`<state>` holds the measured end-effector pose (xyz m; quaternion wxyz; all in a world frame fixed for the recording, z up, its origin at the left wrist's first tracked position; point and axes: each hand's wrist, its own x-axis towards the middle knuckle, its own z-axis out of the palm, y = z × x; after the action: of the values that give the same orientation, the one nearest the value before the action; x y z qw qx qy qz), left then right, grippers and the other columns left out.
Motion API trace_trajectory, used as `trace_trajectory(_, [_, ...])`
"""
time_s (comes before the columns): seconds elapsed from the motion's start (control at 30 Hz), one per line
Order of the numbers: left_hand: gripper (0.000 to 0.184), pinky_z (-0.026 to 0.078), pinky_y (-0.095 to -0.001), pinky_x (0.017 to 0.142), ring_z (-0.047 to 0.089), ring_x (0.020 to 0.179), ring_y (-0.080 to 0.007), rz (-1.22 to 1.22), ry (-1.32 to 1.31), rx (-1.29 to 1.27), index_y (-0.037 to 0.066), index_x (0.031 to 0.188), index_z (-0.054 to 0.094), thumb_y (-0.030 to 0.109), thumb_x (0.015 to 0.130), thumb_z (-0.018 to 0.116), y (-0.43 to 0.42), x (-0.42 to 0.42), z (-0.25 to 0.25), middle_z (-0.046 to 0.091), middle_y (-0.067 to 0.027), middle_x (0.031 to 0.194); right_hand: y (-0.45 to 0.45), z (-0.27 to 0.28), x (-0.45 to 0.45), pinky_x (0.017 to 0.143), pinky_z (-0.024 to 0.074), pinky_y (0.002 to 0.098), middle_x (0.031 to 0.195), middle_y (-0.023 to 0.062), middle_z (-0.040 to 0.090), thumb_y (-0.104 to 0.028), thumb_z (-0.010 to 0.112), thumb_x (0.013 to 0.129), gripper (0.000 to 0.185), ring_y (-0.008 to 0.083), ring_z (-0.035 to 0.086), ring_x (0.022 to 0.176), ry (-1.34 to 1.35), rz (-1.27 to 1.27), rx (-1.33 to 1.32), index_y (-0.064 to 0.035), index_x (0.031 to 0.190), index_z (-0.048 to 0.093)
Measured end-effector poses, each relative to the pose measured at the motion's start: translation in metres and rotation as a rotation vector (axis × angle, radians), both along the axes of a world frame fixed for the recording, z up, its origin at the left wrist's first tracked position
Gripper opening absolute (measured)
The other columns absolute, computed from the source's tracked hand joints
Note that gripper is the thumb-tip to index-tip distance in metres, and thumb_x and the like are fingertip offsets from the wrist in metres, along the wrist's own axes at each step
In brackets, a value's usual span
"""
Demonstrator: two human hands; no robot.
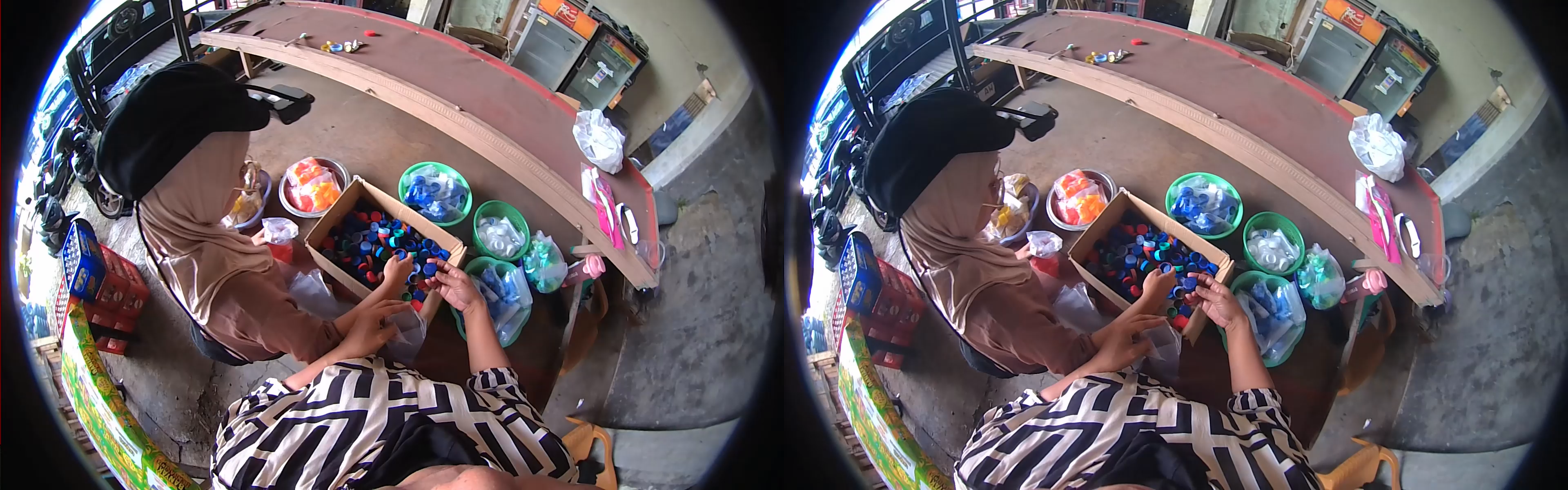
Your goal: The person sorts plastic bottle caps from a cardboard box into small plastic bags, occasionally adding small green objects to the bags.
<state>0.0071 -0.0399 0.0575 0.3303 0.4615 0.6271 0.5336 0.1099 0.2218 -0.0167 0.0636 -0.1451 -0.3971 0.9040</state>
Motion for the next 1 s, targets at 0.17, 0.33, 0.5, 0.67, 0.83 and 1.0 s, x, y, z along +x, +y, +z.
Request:
trace_trajectory(0.17, [0.051, 0.048, -0.0244, 0.072, 0.061, 0.087, -0.0148, 0.018, -0.105, -0.05, 0.0, 0.124, 0.057, -0.007, 0.074, 0.053, 0.006, 0.003, 0.004, 0.056, -0.0112, 0.128, -0.028, 0.023, 0.026, 0.089, 0.0487, 0.0301, 0.111, 0.0054, 0.059, -0.006, 0.057, 0.092, 0.037, 0.0151, 0.061, 0.092, -0.02, -0.061, -0.026, -0.0027, 0.128, 0.049])
trace_trajectory(0.33, [0.051, 0.048, -0.0231, 0.07, 0.061, 0.085, -0.0134, 0.017, 0.004, -0.022, 0.0, 0.125, 0.057, -0.008, 0.074, 0.052, 0.005, 0.004, -0.013, 0.055, -0.0109, 0.127, -0.027, 0.011, 0.031, 0.086, 0.0476, 0.0269, 0.115, 0.0051, 0.058, -0.004, 0.055, 0.093, 0.037, 0.0129, 0.059, 0.096, -0.117, -0.143, 0.387, -0.0034, 0.13, 0.05])
trace_trajectory(0.5, [0.051, 0.047, -0.0276, 0.072, 0.06, 0.087, -0.0188, -0.009, -0.103, -0.025, 0.001, 0.122, 0.059, -0.005, 0.071, 0.053, 0.002, 0.008, -0.024, 0.057, -0.0139, 0.123, -0.003, 0.004, -0.005, 0.079, 0.0497, 0.0294, 0.101, 0.0086, 0.062, -0.002, 0.055, 0.089, 0.036, 0.0172, 0.062, 0.087, -0.259, -0.297, 1.059, -0.0042, 0.124, 0.055])
trace_trajectory(0.67, [0.052, 0.049, -0.0274, 0.072, 0.061, 0.086, -0.0186, -0.012, -0.065, -0.02, 0.002, 0.123, 0.058, -0.007, 0.073, 0.051, -0.001, 0.008, -0.015, 0.057, -0.0134, 0.123, 0.031, -0.02, -0.045, 0.077, 0.0519, 0.0343, 0.094, 0.0148, 0.063, -0.005, 0.061, 0.08, 0.02, 0.0284, 0.064, 0.089, -0.478, -0.1, 1.669, -0.0045, 0.099, 0.067])
trace_trajectory(0.83, [0.051, 0.05, -0.0272, 0.072, 0.064, 0.082, -0.0182, 0.001, -0.173, -0.014, 0.002, 0.123, 0.059, -0.009, 0.074, 0.051, -0.005, 0.012, -0.011, 0.057, -0.0134, 0.123, 0.02, -0.041, -0.074, 0.075, 0.0546, 0.0388, 0.093, 0.0146, 0.07, -0.008, 0.064, 0.075, 0.015, 0.0286, 0.068, 0.089, -0.974, 0.424, 2.087, -0.007, 0.087, 0.073])
trace_trajectory(1.0, [0.05, 0.051, -0.0271, 0.07, 0.066, 0.076, -0.0168, 0.03, -0.136, -0.027, 0.003, 0.123, 0.059, -0.009, 0.075, 0.051, -0.01, 0.009, -0.015, 0.057, -0.0136, 0.123, 0.011, -0.063, -0.077, 0.072, 0.0545, 0.0389, 0.093, 0.0131, 0.071, -0.011, 0.056, 0.083, 0.018, 0.0251, 0.07, 0.087, -1.018, 0.325, 2.107, -0.0084, 0.087, 0.073])
